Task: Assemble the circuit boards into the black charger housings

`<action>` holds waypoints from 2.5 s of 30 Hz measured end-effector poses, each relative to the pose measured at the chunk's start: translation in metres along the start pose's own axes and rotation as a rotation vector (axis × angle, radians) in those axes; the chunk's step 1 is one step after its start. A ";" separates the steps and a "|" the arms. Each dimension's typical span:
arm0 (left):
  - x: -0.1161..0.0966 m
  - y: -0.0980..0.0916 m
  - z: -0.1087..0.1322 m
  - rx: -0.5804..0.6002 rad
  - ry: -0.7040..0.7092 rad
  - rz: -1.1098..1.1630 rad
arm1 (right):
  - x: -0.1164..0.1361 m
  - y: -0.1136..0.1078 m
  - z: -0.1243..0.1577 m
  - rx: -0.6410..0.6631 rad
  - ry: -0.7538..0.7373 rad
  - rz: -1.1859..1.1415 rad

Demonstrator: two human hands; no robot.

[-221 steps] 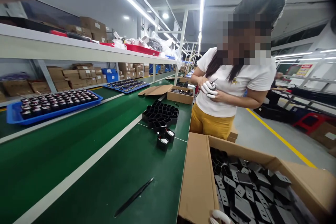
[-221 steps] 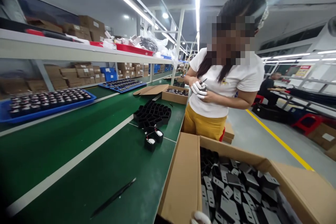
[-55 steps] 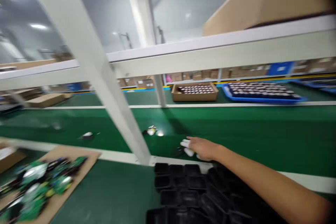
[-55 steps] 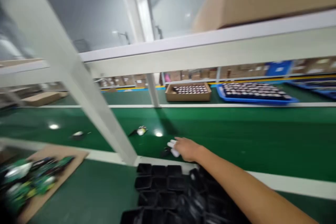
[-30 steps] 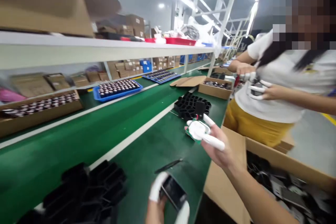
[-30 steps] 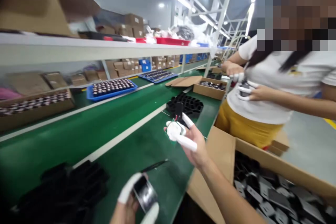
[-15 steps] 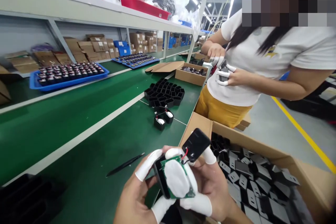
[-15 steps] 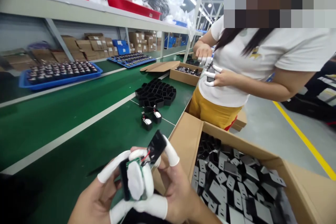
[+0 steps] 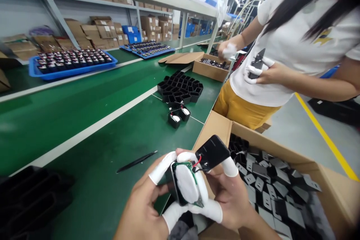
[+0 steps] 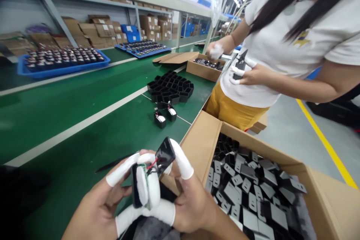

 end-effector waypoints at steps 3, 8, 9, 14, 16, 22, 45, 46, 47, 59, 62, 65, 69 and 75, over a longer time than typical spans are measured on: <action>0.003 -0.001 -0.001 0.003 -0.023 -0.006 | 0.005 0.001 -0.002 0.007 -0.042 0.066; 0.008 -0.004 0.002 -0.081 0.050 0.038 | 0.008 0.006 -0.007 0.035 -0.032 0.041; 0.010 -0.004 0.002 -0.091 0.058 0.047 | 0.007 0.007 -0.008 0.034 -0.014 0.023; 0.013 -0.005 0.003 -0.104 0.080 0.059 | 0.006 0.009 -0.010 0.044 0.020 -0.002; 0.011 -0.005 0.002 -0.096 0.080 0.055 | 0.005 0.010 -0.011 0.059 0.028 0.003; 0.010 -0.007 -0.001 -0.074 0.065 0.012 | 0.009 0.007 -0.010 0.025 -0.002 0.133; 0.064 0.001 -0.001 -0.024 0.095 -0.087 | -0.065 0.008 0.013 -0.381 0.458 -0.316; 0.063 0.001 -0.002 0.000 0.136 -0.132 | -0.068 0.010 0.012 -0.401 0.483 -0.343; 0.063 0.001 -0.003 0.020 0.173 -0.167 | -0.070 0.013 0.010 -0.413 0.493 -0.380; 0.058 -0.002 -0.004 0.054 0.265 -0.224 | -0.053 0.010 0.017 -0.273 0.398 -0.466; 0.048 -0.002 0.002 0.046 0.344 -0.302 | -0.055 0.013 0.014 -0.338 0.355 -0.446; 0.034 -0.002 0.007 0.016 0.440 -0.384 | -0.063 0.016 0.012 -0.372 0.368 -0.409; 0.032 -0.003 0.007 -0.025 0.443 -0.397 | -0.068 0.013 0.014 -0.355 0.405 -0.484; 0.032 0.004 0.008 0.021 0.481 -0.449 | -0.062 0.016 0.018 -0.344 0.417 -0.560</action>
Point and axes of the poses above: each hand's wrist, its own z-axis away from the middle knuckle, its own y-axis out of the palm, x = y × z, the point moved 10 cm from there along -z, towards the middle knuckle, and after that the axes turned 5 degrees about -z, right-handed, at the moved point
